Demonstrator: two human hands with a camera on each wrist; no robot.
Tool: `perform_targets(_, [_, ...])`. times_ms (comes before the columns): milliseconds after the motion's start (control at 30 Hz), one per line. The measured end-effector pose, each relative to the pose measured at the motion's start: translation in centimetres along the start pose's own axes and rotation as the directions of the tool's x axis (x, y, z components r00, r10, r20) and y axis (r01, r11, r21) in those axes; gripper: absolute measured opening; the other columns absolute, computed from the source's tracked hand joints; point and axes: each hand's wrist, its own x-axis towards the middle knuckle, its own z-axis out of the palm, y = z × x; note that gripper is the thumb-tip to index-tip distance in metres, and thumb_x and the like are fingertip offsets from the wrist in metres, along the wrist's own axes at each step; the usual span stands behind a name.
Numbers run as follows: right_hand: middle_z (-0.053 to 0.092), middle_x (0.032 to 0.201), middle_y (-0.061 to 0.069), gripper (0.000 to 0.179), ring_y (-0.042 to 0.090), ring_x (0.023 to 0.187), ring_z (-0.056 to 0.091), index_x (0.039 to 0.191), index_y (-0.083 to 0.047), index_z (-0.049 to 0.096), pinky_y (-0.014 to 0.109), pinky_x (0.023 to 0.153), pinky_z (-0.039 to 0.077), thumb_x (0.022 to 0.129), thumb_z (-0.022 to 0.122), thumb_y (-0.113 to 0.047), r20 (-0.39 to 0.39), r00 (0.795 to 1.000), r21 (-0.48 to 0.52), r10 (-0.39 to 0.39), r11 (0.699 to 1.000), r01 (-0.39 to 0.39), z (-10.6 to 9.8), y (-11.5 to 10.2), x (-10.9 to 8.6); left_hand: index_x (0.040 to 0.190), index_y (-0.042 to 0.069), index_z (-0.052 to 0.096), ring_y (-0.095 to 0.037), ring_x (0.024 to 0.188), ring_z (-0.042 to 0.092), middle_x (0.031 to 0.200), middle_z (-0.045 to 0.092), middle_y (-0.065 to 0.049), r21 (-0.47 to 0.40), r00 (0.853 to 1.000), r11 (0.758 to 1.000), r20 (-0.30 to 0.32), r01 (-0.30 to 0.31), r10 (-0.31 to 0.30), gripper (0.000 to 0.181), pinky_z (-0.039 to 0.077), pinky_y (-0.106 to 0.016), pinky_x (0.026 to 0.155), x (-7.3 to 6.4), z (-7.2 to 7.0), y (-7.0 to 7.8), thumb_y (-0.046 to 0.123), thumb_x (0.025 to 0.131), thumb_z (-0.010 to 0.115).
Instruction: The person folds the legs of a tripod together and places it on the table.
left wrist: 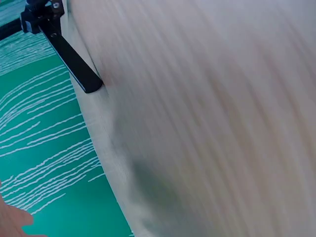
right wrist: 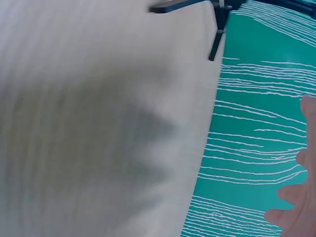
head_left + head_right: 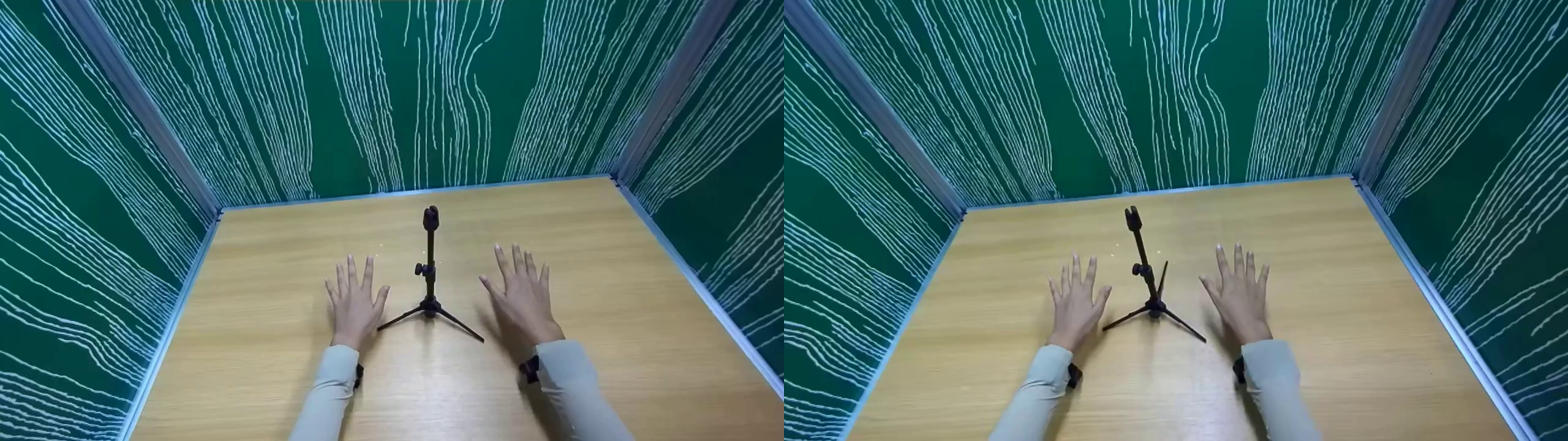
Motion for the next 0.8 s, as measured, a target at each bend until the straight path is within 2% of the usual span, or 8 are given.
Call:
perform_targets(167, [0.013, 0.159, 0.021, 0.073, 0.046, 0.144, 0.014, 0.155, -0.017, 0.017, 0.069, 0.113, 0.003, 0.097, 0.036, -0.059, 0.001, 1.000, 0.106, -0.007, 0.994, 0.007, -1.2, -0.7, 0.4, 0.154, 0.021, 0.020, -0.042, 0.143, 0.025, 0.159, 0.019, -0.017, -0.092, 0.999, 0.996, 0.043, 0.011, -0.007, 0.067, 0.013, -0.065, 0.115, -0.1, -0.1, 0.5, 0.054, 0.098, 0.036])
perform_targets(300, [0.017, 0.159, 0.021, 0.071, 0.044, 0.144, 0.017, 0.154, -0.015, 0.018, 0.067, 0.114, 0.006, 0.099, 0.037, -0.055, -0.023, 0.999, 0.202, -0.033, 0.979, 0.037, -2.3, -1.4, 0.8, 0.154, 0.016, 0.019, -0.041, 0.142, 0.028, 0.158, 0.022, -0.016, -0.222, 0.997, 0.974, 0.076, 0.031, -0.014, 0.066, 0.016, -0.062, 0.116, -0.3, 0.1, 0.8, 0.049, 0.100, 0.037])
perform_targets(500, [0.026, 0.157, 0.016, 0.064, 0.039, 0.143, 0.025, 0.152, -0.014, 0.025, 0.059, 0.116, 0.019, 0.100, 0.042, -0.047, -0.096, 0.992, 0.355, -0.076, 0.929, 0.105, -4.4, -2.9, 1.6, 0.154, 0.012, 0.019, -0.040, 0.142, 0.026, 0.158, 0.022, -0.016, -0.411, 0.990, 0.910, 0.139, 0.055, 0.003, 0.063, 0.015, -0.057, 0.118, -0.4, 0.4, 1.7, 0.040, 0.102, 0.040])
perform_targets(633, [0.028, 0.157, 0.012, 0.062, 0.035, 0.144, 0.025, 0.152, -0.016, 0.028, 0.055, 0.117, 0.021, 0.100, 0.042, -0.047, -0.097, 0.992, 0.441, -0.081, 0.890, 0.116, -5.9, -4.1, 2.1, 0.153, 0.009, 0.020, -0.039, 0.143, 0.026, 0.157, 0.024, -0.018, -0.491, 0.987, 0.869, 0.159, 0.056, 0.026, 0.062, 0.017, -0.057, 0.118, -0.6, 0.8, 2.3, 0.037, 0.102, 0.041])
perform_targets(800, [0.034, 0.155, 0.011, 0.056, 0.032, 0.143, 0.030, 0.150, -0.017, 0.033, 0.053, 0.117, 0.023, 0.101, 0.042, -0.044, -0.089, 0.992, 0.565, -0.092, 0.816, 0.127, -7.8, -5.6, 2.6, 0.153, 0.013, 0.020, -0.037, 0.142, 0.028, 0.155, 0.028, -0.018, -0.570, 0.978, 0.816, 0.207, 0.092, 0.035, 0.062, 0.023, -0.054, 0.117, -1.0, 1.2, 3.1, 0.039, 0.102, 0.041])
